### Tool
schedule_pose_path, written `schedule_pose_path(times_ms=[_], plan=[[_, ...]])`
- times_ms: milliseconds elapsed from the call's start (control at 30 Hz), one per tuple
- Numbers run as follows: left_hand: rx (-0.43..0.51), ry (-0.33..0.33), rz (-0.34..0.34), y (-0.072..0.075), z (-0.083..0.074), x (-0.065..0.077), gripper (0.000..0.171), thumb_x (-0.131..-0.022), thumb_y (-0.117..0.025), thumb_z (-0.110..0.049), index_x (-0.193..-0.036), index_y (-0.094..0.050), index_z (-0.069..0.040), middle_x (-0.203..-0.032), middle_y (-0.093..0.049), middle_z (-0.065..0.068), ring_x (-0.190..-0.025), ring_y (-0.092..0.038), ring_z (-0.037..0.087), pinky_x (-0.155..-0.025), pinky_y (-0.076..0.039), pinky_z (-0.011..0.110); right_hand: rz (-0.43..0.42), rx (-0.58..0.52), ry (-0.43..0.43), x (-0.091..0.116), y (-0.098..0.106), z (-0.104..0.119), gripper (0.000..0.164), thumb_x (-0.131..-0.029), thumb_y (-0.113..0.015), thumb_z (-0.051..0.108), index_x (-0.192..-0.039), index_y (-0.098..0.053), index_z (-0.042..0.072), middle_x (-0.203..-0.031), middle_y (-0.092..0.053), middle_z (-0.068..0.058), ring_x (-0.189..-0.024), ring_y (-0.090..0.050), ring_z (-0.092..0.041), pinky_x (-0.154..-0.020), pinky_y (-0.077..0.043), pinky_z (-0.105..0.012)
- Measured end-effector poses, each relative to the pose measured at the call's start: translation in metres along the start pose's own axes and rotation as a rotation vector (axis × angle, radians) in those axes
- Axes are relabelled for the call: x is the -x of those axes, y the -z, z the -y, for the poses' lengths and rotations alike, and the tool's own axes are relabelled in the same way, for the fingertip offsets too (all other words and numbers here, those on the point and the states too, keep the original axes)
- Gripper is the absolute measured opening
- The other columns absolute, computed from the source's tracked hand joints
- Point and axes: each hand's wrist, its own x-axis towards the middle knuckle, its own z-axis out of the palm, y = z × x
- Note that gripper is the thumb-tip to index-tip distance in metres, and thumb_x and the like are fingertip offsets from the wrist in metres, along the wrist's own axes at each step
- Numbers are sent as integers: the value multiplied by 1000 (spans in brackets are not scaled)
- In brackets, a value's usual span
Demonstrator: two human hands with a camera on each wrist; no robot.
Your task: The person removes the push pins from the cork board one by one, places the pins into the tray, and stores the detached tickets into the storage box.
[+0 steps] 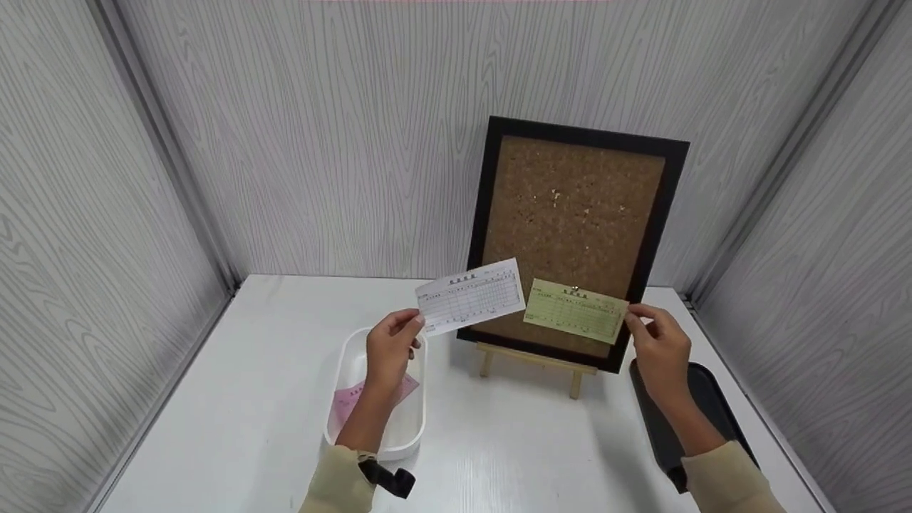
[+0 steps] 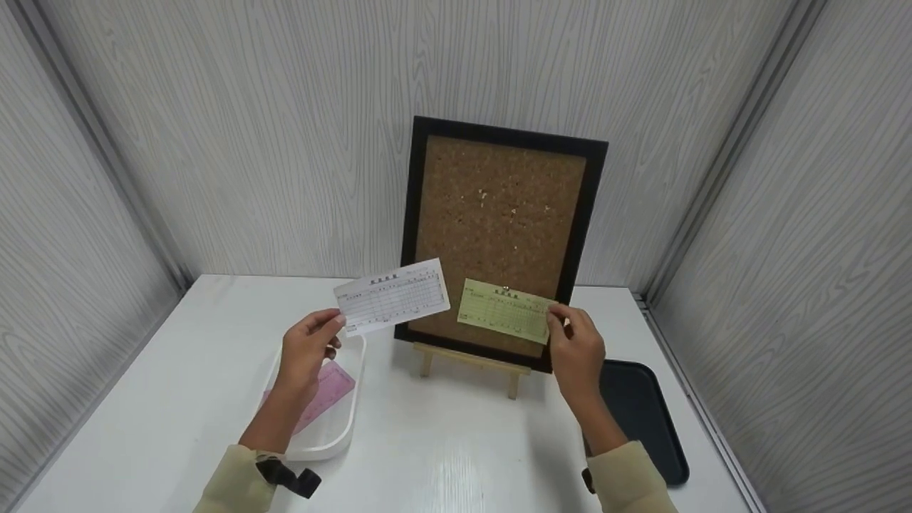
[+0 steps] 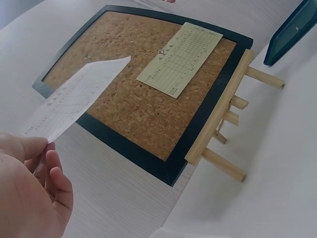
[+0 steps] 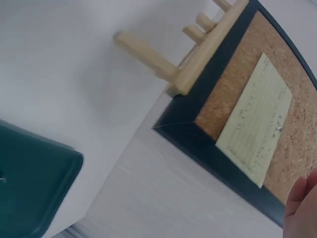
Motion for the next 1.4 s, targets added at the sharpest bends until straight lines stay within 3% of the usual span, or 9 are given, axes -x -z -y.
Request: schedule_pose_path(times_ms=[167, 333, 667, 867, 1100, 1300, 1400], plan=[[6, 37, -30, 18, 7, 12, 25, -98, -66, -17, -119, -69, -4, -101, -69, 9, -73, -56, 15, -57, -45, 20, -5, 31, -93, 17, 17, -13, 15, -96, -69, 13, -109, -74, 8, -90, -65, 3, -61, -51, -7, -53, -41, -17], [-2, 69, -62, 36, 14, 21, 27, -98, -65, -17, -121, -68, -3, -101, -69, 9, -72, -55, 15, -54, -43, 18, -12, 22, -167, 31, 29, -29, 16, -96, -70, 17, -109, -74, 10, -87, -65, -2, -61, -53, -8, -53, -42, -19], [-158, 125, -103, 66, 26, 32, 30, -102, -60, -24, -127, -66, -10, -112, -68, 11, -83, -58, 22, -62, -47, 20, 0, 15, -353, 56, 52, -64, 21, -97, -69, 23, -114, -72, 12, -89, -66, 3, -72, -60, -12, -59, -47, -20], [-194, 140, -135, 85, 33, 36, 30, -103, -58, -25, -128, -65, -11, -118, -66, 12, -88, -57, 22, -65, -48, 21, 14, 111, -368, 64, 64, -81, 21, -99, -66, 26, -113, -71, 12, -92, -67, -2, -74, -62, -14, -62, -47, -19], [-200, 174, -169, 106, 44, 37, 34, -104, -55, -25, -132, -61, -6, -130, -63, 14, -105, -57, 24, -79, -51, 23, 53, 257, -462, 67, 75, -97, 25, -101, -62, 31, -117, -70, 14, -96, -68, 1, -75, -61, -8, -63, -46, -18], [-240, 186, -229, 119, 52, 39, 33, -103, -56, -23, -130, -62, -6, -122, -64, 14, -90, -56, 21, -68, -47, 24, 143, 339, -513, 70, 80, -108, 30, -102, -59, 32, -121, -69, 12, -107, -70, -6, -74, -58, -1, -65, -44, -21], [-255, 166, -249, 124, 55, 40, 31, -102, -56, -20, -128, -63, -3, -121, -65, 15, -93, -59, 18, -70, -48, 20, 174, 377, -520, 71, 81, -112, 29, -101, -59, 30, -121, -69, 10, -111, -71, -9, -75, -58, -1, -67, -43, -22]])
